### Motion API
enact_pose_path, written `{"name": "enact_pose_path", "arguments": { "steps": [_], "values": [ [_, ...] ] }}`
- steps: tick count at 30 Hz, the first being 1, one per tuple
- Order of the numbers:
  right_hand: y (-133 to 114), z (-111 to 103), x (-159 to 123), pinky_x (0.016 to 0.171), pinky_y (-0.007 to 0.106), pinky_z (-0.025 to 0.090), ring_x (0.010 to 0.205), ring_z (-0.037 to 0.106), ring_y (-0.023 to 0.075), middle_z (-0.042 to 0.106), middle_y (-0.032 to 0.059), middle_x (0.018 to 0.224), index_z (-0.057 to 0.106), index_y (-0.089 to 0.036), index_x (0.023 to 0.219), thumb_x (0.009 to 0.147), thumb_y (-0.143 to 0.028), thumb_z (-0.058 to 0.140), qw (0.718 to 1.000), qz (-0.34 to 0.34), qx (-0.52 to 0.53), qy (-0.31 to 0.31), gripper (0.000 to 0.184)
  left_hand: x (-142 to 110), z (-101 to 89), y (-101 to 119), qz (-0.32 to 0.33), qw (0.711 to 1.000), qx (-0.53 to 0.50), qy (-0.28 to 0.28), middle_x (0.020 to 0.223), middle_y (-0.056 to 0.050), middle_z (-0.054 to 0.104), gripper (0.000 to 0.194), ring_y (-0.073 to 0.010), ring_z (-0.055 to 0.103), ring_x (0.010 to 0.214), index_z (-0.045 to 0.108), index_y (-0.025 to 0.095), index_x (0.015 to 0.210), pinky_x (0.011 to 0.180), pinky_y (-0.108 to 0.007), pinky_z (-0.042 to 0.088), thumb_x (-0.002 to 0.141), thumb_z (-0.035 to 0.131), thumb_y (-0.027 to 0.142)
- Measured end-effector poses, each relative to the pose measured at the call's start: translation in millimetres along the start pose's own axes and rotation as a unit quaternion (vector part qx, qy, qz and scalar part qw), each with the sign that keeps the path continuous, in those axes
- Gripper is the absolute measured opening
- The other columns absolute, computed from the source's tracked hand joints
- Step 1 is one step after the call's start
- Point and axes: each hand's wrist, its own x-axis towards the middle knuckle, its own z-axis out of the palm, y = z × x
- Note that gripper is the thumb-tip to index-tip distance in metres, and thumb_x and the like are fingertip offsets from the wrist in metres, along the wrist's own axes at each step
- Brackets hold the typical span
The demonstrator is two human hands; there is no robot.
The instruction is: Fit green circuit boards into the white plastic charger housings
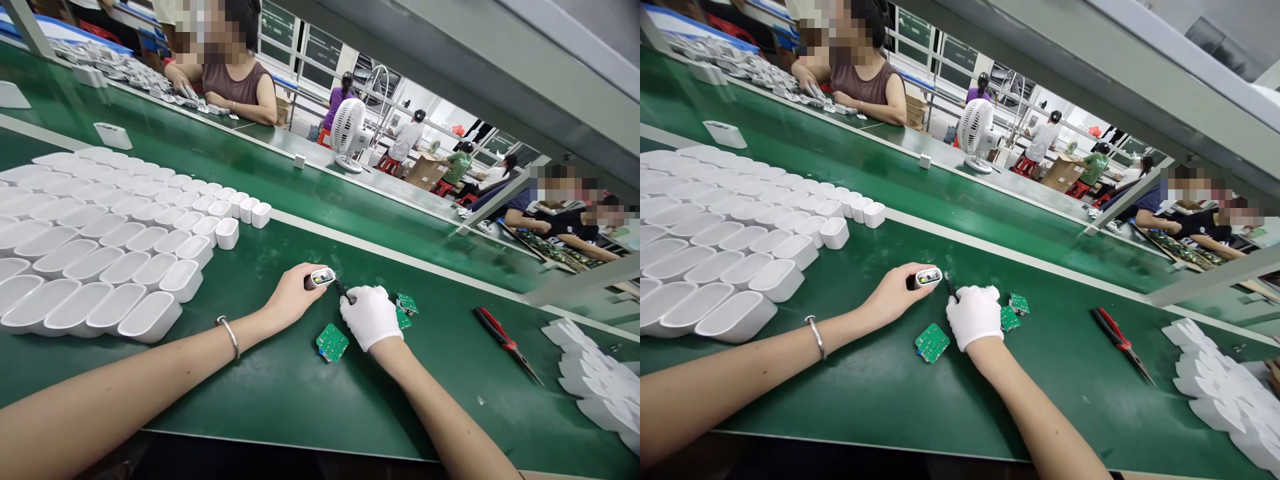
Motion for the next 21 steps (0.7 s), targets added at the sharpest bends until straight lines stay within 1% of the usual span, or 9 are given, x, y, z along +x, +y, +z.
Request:
{"name": "enact_pose_path", "arguments": {
  "steps": [3, 6, 8, 10, 12, 14, 16, 18, 21],
  "values": [
    [8, -2, 8, 0.058, 0.033, 0.043, 0.070, 0.059, 0.0242, 0.064, 0.0062, 0.066, 0.066, -0.022, 0.069, 0.078, -0.023, 0.054, 0.990, 0.057, 0.129, -0.003, 0.015, 0, 0.6, -3, -0.011, 1.000, -0.002, -0.012, 0.103, -0.005, 0.069, 0.031, -0.0225, 0.064, 0.092, 0.068, 0.018, 0.106, 0.084, -0.036, 0.051, 0.075, 0.064, 0.019],
    [24, -8, 13, 0.061, 0.033, 0.048, 0.065, 0.061, 0.0196, 0.066, 0.0049, 0.074, 0.065, -0.019, 0.090, 0.083, -0.028, 0.049, 0.961, 0.086, 0.263, 0.012, 0.020, 3, -0.1, -6, -0.047, 0.997, -0.042, -0.039, 0.105, -0.006, 0.070, 0.039, -0.0230, 0.064, 0.093, 0.065, 0.017, 0.111, 0.088, -0.037, 0.050, 0.072, 0.067, 0.018],
    [36, -13, 13, 0.062, 0.032, 0.050, 0.067, 0.063, 0.0184, 0.066, 0.0061, 0.084, 0.062, -0.016, 0.100, 0.084, -0.032, 0.047, 0.943, 0.059, 0.326, 0.025, 0.026, 4, -0.6, -7, -0.053, 0.994, -0.069, -0.060, 0.106, -0.007, 0.069, 0.044, -0.0231, 0.065, 0.094, 0.064, 0.016, 0.114, 0.088, -0.037, 0.050, 0.071, 0.069, 0.018],
    [43, -17, 12, 0.069, 0.034, 0.051, 0.077, 0.064, 0.0193, 0.065, 0.0083, 0.098, 0.062, -0.017, 0.100, 0.084, -0.031, 0.047, 0.939, -0.016, 0.340, 0.049, 0.026, 4, -0.9, -7, -0.053, 0.992, -0.079, -0.079, 0.105, -0.006, 0.070, 0.044, -0.0230, 0.065, 0.093, 0.063, 0.016, 0.115, 0.087, -0.036, 0.050, 0.071, 0.069, 0.020],
    [46, -20, 10, 0.074, 0.035, 0.050, 0.085, 0.062, 0.0206, 0.065, 0.0070, 0.103, 0.065, -0.020, 0.100, 0.084, -0.026, 0.047, 0.956, -0.101, 0.268, 0.067, 0.024, 3, -1.1, -5, -0.052, 0.992, -0.076, -0.088, 0.104, -0.005, 0.070, 0.041, -0.0230, 0.066, 0.092, 0.065, 0.017, 0.113, 0.086, -0.036, 0.051, 0.072, 0.069, 0.021],
    [45, -20, 8, 0.071, 0.035, 0.047, 0.083, 0.059, 0.0213, 0.068, 0.0034, 0.092, 0.067, -0.024, 0.101, 0.086, -0.023, 0.048, 0.973, -0.156, 0.154, 0.073, 0.025, 3, -1.1, -4, -0.047, 0.992, -0.076, -0.093, 0.103, -0.004, 0.071, 0.038, -0.0229, 0.065, 0.091, 0.066, 0.018, 0.111, 0.086, -0.036, 0.050, 0.073, 0.069, 0.022],
    [41, -20, 7, 0.062, 0.032, 0.043, 0.075, 0.056, 0.0210, 0.068, 0.0003, 0.081, 0.067, -0.028, 0.103, 0.087, -0.021, 0.051, 0.981, -0.170, 0.051, 0.078, 0.024, 3, -1.1, -3, -0.043, 0.992, -0.076, -0.096, 0.102, -0.003, 0.071, 0.036, -0.0227, 0.065, 0.091, 0.068, 0.019, 0.108, 0.086, -0.035, 0.050, 0.073, 0.069, 0.022],
    [36, -20, 5, 0.057, 0.029, 0.038, 0.074, 0.054, 0.0199, 0.069, -0.0020, 0.085, 0.067, -0.031, 0.104, 0.086, -0.018, 0.055, 0.983, -0.162, -0.026, 0.086, 0.025, 3, -1.0, -3, -0.041, 0.992, -0.074, -0.096, 0.102, -0.002, 0.071, 0.035, -0.0223, 0.065, 0.091, 0.068, 0.019, 0.107, 0.086, -0.034, 0.049, 0.073, 0.069, 0.021],
    [29, -23, 3, 0.056, 0.026, 0.036, 0.077, 0.053, 0.0176, 0.069, -0.0049, 0.094, 0.065, -0.034, 0.109, 0.087, -0.013, 0.056, 0.982, -0.143, -0.083, 0.086, 0.032, 3, -0.7, -3, -0.038, 0.992, -0.071, -0.097, 0.102, -0.001, 0.071, 0.033, -0.0213, 0.065, 0.091, 0.069, 0.021, 0.107, 0.085, -0.032, 0.049, 0.073, 0.068, 0.021]
  ]
}}
